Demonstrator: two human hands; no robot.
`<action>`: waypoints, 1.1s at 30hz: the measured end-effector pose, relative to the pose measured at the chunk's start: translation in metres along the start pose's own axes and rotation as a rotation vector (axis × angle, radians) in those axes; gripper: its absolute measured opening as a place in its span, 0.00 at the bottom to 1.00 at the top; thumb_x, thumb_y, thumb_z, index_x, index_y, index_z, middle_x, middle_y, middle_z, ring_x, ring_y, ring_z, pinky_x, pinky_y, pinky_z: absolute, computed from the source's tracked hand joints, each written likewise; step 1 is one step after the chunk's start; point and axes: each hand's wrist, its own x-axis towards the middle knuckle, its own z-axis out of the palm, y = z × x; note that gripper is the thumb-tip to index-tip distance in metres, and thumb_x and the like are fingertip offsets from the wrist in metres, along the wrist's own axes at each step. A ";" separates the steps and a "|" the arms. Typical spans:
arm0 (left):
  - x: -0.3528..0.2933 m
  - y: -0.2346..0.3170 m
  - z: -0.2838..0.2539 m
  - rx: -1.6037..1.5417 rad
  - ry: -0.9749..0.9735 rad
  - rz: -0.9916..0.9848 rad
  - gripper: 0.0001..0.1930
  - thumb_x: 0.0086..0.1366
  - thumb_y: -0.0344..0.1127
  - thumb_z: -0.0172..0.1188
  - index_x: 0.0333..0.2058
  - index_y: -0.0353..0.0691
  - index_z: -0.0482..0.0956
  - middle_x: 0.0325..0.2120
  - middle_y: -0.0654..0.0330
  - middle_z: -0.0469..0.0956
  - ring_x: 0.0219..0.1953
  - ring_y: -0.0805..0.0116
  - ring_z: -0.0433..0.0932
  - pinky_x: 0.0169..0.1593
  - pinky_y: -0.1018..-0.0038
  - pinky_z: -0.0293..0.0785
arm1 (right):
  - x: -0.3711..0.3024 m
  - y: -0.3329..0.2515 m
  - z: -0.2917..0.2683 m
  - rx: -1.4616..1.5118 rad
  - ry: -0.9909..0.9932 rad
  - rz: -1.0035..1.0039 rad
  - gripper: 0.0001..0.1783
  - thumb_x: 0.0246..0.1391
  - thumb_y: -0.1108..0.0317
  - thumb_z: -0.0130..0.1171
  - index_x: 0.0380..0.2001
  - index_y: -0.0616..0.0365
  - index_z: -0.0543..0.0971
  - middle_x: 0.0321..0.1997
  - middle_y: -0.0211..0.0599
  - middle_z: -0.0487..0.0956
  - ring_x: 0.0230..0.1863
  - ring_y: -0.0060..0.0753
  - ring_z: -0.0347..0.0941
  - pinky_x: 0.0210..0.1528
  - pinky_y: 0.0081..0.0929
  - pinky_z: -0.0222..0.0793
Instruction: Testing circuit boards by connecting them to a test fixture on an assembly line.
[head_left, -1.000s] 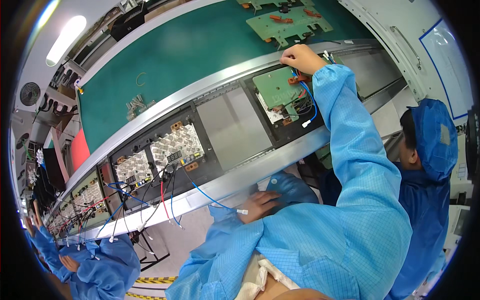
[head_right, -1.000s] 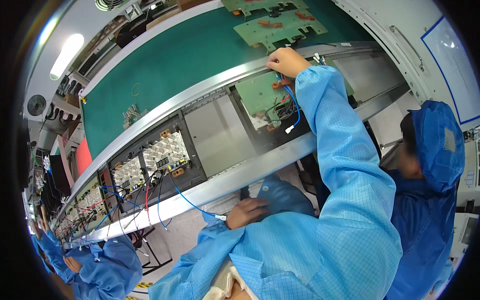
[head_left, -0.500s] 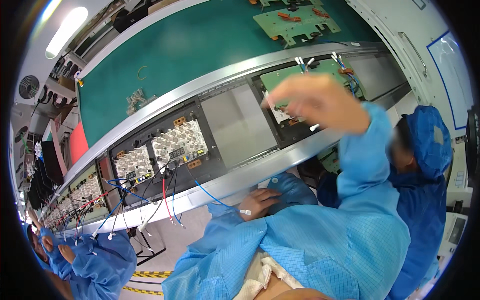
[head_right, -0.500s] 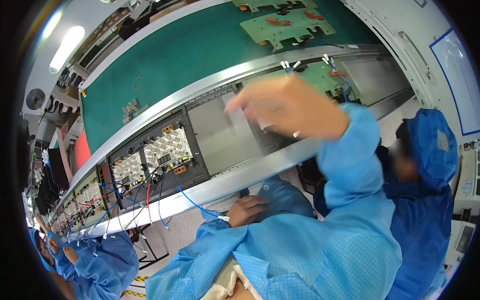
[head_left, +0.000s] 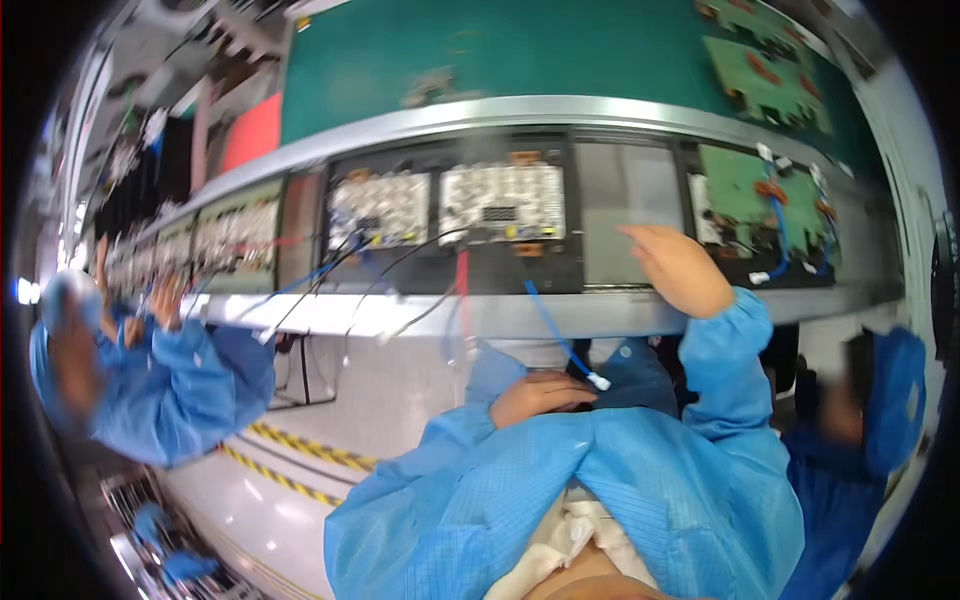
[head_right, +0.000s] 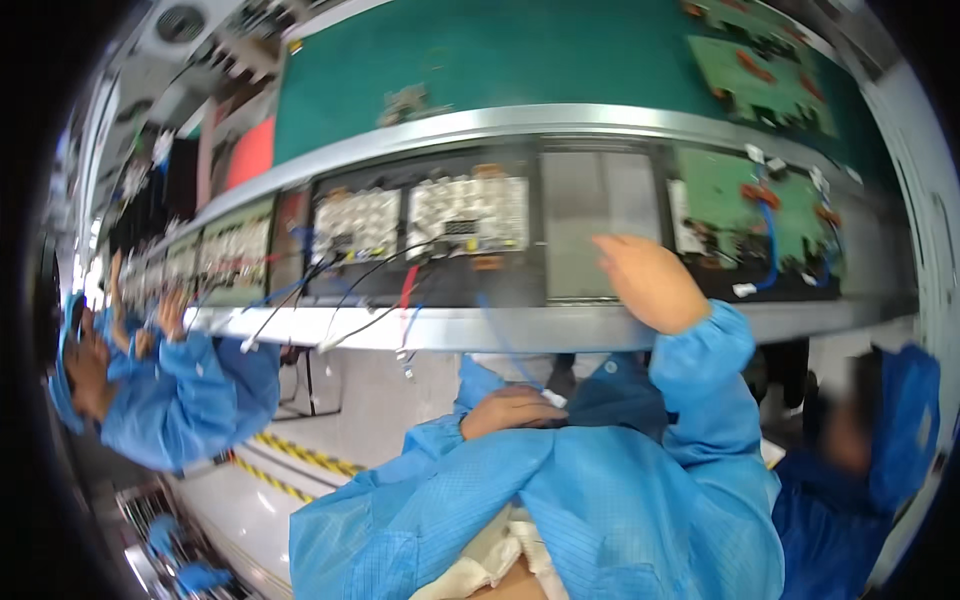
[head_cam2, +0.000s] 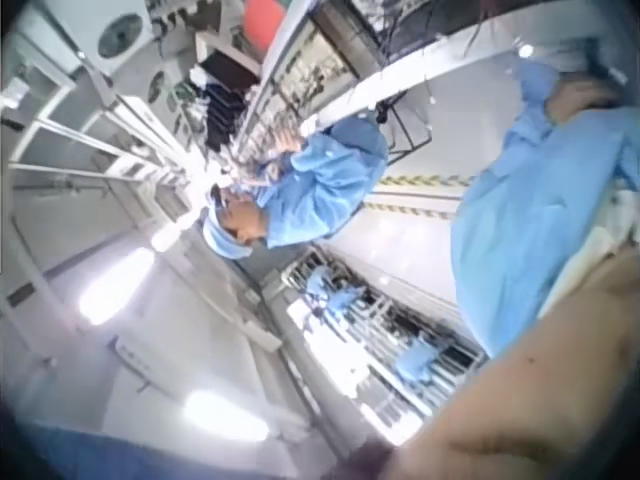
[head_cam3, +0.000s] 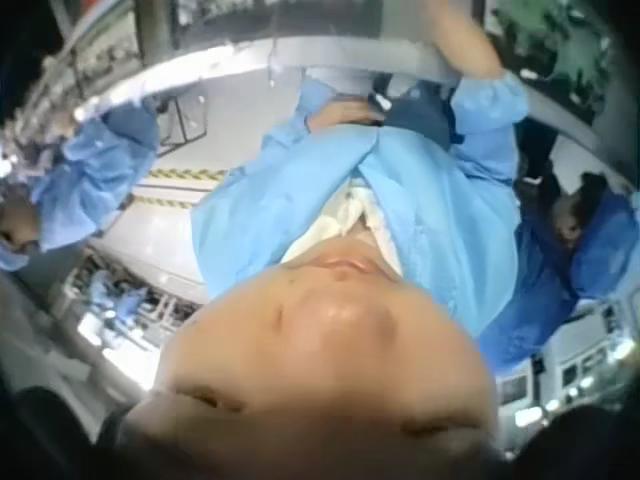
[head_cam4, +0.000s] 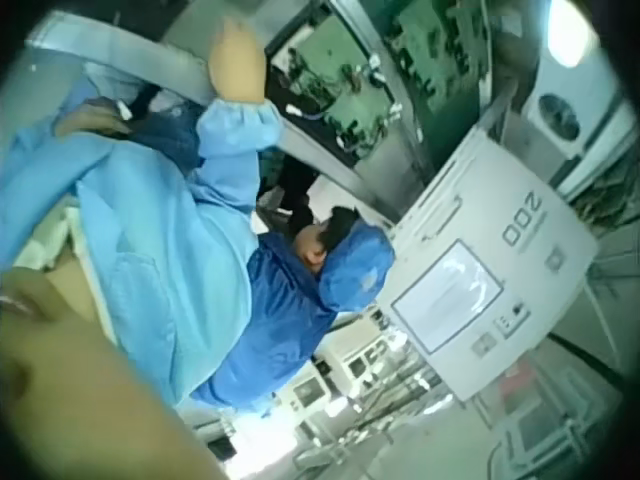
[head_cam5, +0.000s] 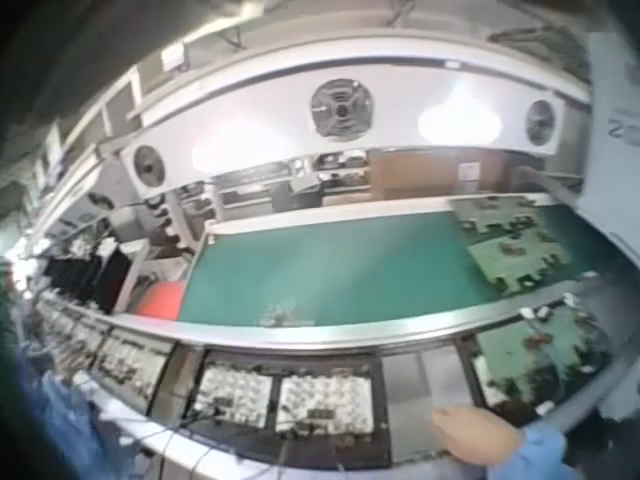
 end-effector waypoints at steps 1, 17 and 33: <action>-0.015 0.005 -0.004 -0.055 0.049 -0.062 0.16 0.55 0.33 0.60 0.43 0.40 0.76 0.38 0.53 0.77 0.40 0.56 0.75 0.43 0.67 0.73 | -0.002 -0.002 0.002 0.043 0.031 -0.049 0.18 0.56 0.71 0.45 0.50 0.63 0.70 0.48 0.50 0.74 0.49 0.51 0.69 0.52 0.35 0.65; -0.188 0.082 -0.177 0.774 1.419 -0.439 0.09 0.64 0.28 0.46 0.26 0.31 0.72 0.25 0.60 0.72 0.30 0.72 0.69 0.35 0.79 0.64 | 0.017 -0.055 0.031 0.069 0.099 -0.009 0.16 0.58 0.65 0.47 0.45 0.64 0.71 0.34 0.53 0.77 0.37 0.47 0.75 0.38 0.33 0.67; -0.076 0.057 -0.171 1.012 0.601 -0.587 0.09 0.50 0.27 0.63 0.33 0.36 0.79 0.28 0.57 0.76 0.33 0.58 0.73 0.36 0.68 0.68 | 0.018 -0.048 0.041 0.237 0.036 0.106 0.12 0.56 0.68 0.48 0.41 0.64 0.70 0.25 0.45 0.76 0.27 0.41 0.73 0.30 0.31 0.65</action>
